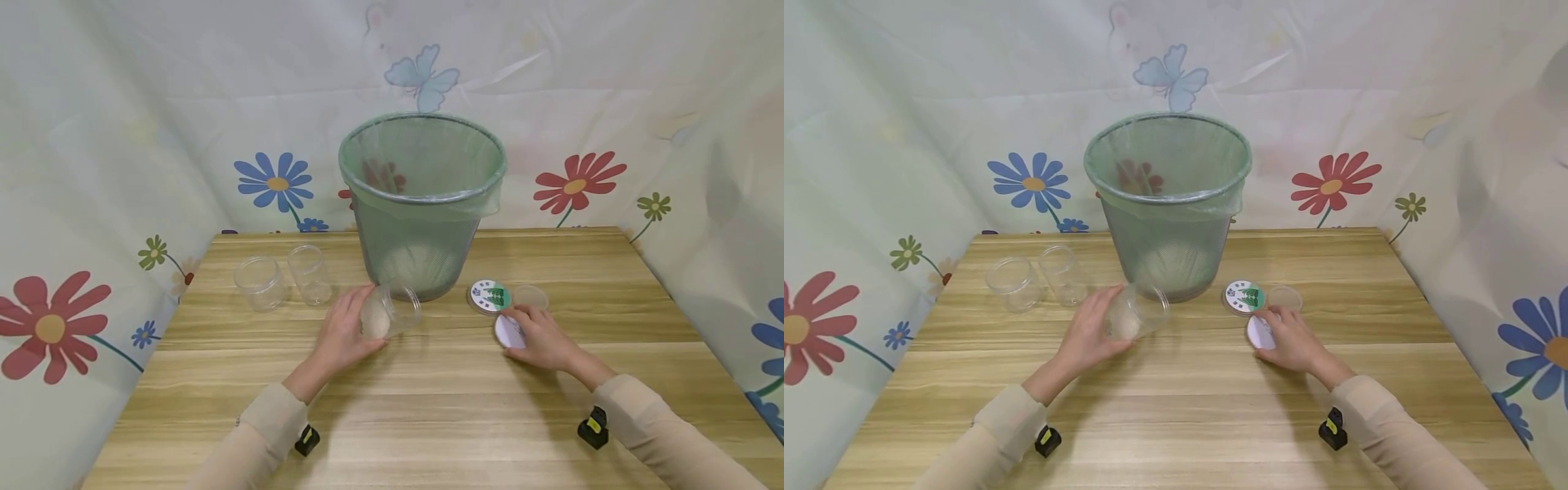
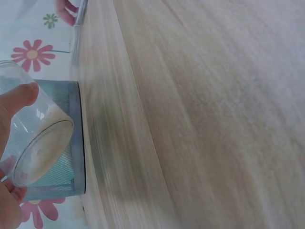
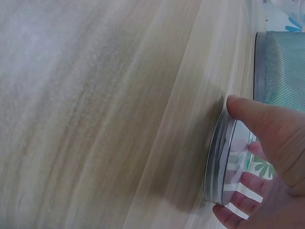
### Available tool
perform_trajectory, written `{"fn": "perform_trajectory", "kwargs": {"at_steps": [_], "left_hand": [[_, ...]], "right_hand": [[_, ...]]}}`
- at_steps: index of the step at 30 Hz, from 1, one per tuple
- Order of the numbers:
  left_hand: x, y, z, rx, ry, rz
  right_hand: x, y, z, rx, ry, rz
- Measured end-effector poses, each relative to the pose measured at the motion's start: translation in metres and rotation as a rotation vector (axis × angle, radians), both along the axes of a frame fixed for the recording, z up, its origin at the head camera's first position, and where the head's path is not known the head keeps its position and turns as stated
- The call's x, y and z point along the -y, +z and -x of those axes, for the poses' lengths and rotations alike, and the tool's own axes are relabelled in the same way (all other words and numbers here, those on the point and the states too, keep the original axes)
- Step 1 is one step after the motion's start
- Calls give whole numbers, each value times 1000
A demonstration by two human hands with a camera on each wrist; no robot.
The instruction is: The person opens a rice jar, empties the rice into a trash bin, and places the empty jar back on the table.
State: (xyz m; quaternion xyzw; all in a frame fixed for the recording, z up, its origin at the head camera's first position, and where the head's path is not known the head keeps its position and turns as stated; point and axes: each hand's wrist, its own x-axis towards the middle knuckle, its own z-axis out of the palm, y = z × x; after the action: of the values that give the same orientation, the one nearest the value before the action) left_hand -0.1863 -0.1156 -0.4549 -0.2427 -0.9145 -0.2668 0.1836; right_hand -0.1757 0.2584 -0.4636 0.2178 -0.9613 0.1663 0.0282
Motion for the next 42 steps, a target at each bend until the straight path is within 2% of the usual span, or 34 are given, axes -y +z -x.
{"fn": "perform_trajectory", "kwargs": {"at_steps": [10,16,23,32,37,42], "left_hand": [[1,1,-1,21,7,24],[6,9,-1,55,17,44],[18,19,4,21,11,58],[37,43,12,10,6,37],[48,64,14,19,-13,38],[58,87,17,23,-12,64]], "right_hand": [[0,0,0,-21,-12,-20],[2,5,2,-27,-11,-30],[2,16,13,-90,-1,17],[3,43,33,-60,-37,17],[5,62,44,-38,-52,38],[6,79,56,-80,-42,39]]}}
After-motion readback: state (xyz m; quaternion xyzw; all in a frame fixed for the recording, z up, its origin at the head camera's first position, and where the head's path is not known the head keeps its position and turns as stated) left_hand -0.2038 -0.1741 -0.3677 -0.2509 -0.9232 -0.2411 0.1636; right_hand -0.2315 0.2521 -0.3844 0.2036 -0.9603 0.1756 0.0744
